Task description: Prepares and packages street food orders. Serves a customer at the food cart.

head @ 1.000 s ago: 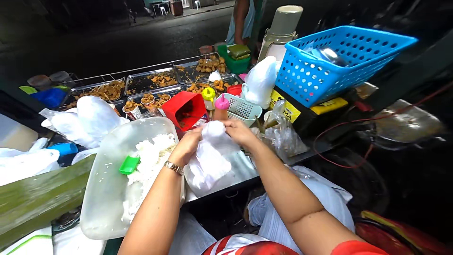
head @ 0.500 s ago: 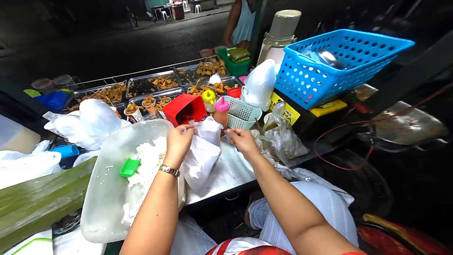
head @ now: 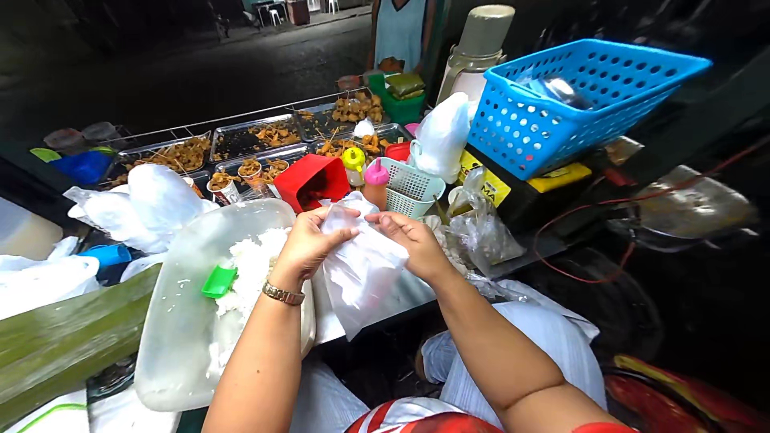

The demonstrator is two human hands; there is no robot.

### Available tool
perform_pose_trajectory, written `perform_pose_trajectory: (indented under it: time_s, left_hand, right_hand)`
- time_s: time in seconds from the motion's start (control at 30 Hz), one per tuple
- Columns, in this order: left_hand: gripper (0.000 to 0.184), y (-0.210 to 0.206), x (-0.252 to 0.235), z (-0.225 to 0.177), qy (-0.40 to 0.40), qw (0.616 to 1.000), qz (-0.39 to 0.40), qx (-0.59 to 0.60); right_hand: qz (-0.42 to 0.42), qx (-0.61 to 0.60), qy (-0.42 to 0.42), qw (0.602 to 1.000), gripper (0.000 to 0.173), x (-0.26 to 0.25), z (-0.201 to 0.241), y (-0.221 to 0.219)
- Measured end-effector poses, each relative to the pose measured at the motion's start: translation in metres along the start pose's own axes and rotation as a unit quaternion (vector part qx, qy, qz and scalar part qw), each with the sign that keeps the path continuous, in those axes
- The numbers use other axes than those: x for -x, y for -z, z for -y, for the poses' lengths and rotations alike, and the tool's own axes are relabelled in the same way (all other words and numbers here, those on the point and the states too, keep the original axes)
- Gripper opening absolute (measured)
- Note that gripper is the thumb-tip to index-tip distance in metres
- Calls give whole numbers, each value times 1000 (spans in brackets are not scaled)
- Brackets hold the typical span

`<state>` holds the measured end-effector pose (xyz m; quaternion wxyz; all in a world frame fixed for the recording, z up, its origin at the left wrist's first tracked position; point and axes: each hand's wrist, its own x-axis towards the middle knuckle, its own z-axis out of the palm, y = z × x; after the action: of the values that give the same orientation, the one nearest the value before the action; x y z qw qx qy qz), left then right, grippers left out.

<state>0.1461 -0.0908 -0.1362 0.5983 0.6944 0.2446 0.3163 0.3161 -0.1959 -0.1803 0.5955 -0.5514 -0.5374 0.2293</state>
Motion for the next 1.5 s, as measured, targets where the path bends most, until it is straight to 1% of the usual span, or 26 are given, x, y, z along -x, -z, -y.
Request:
perform_pose_trajectory:
  time_s: [0.07,0.13,0.23,0.3,0.37,0.43,0.5,0.57,0.6,0.67,0.7,0.73,0.77,0.8,0.83,0.9,0.93,0.97,1.03,1.07,1.13,1.17,1.23,1.33,1.43,1.5]
  left_hand:
    - [20,-2,-2,2,-13,999,-25,-29]
    - [16,-3,-2,3,-19,998,-29,-47]
    - [13,-5,-3,5,-25,997,-12,-72]
    - [7,-7,-4,7,-30,997,-21,-74]
    - [13,-8,-5,9,-40,997,-13,-57]
    - [24,-10,-3,11,-55,998,24,-7]
    - [21,-11,1,12,-55,992,82,77]
    - [10,-11,4,11,-55,974,130,175]
    - [8,-12,5,12,-59,965,138,214]
    - [8,-8,5,10,-71,958,124,247]
    - [10,-4,5,8,-84,960,118,241]
    - [12,1,5,6,-101,964,109,222]
    - [10,6,4,5,-120,970,94,187]
    - [10,9,4,5,-148,978,76,126]
    - [19,12,2,6,-184,981,54,39]
    - [24,10,0,9,-241,957,-10,-159]
    - [26,7,-1,9,-236,943,-40,-233]
    - [34,3,-2,9,-196,943,-51,-265]
    - [46,-3,-5,11,-48,973,-44,-221]
    - [46,-5,-9,16,30,983,-54,-171]
    - [36,-9,-19,33,158,977,-81,-121]
    - [22,-10,-23,45,204,966,-84,-131]
    - [15,-11,-30,58,281,943,-55,-168]
    - [31,-9,-37,66,291,933,-10,-213]
    - [25,-6,-37,60,248,931,-42,-266]
    - [22,-3,-34,49,208,917,-80,-330]
  right_hand:
    - [1,-43,0,999,41,-1,3,3]
    - [-4,-40,18,999,30,0,5,5]
    - [-57,65,72,994,11,1,5,1]
    - [-77,109,87,987,12,2,3,-2]
    - [-84,126,99,984,18,3,2,-5]
    - [-86,124,105,983,20,3,0,-5]
    - [-95,101,100,985,20,0,-2,-3]
    - [-89,-10,64,994,17,-3,-4,2]
    - [-74,-120,36,989,18,-4,-4,5]
    - [-43,-348,-23,936,31,-5,3,11]
    - [-38,-414,-46,908,35,-5,6,14]
    - [-30,-442,-51,895,36,-6,7,17]
    - [-6,-441,-34,897,32,-7,6,20]
    - [25,-418,-2,908,25,-9,3,23]
    - [38,-377,29,925,25,-12,2,26]
    - [3,-222,66,973,25,-18,6,28]
    - [-16,-119,70,990,24,-22,9,28]
    - [-25,-18,61,998,24,-27,11,28]
    - [-7,117,11,993,27,-39,9,23]
    - [15,152,-30,988,28,-45,4,18]
    - [69,169,-113,977,29,-55,-23,3]
    - [83,159,-150,972,23,-57,-43,-6]
    - [113,133,-262,949,23,-54,-79,-23]
    - [82,87,-322,939,26,-49,-98,-35]
    - [59,50,-339,938,28,-50,-97,-38]
    - [52,15,-347,936,31,-50,-97,-37]
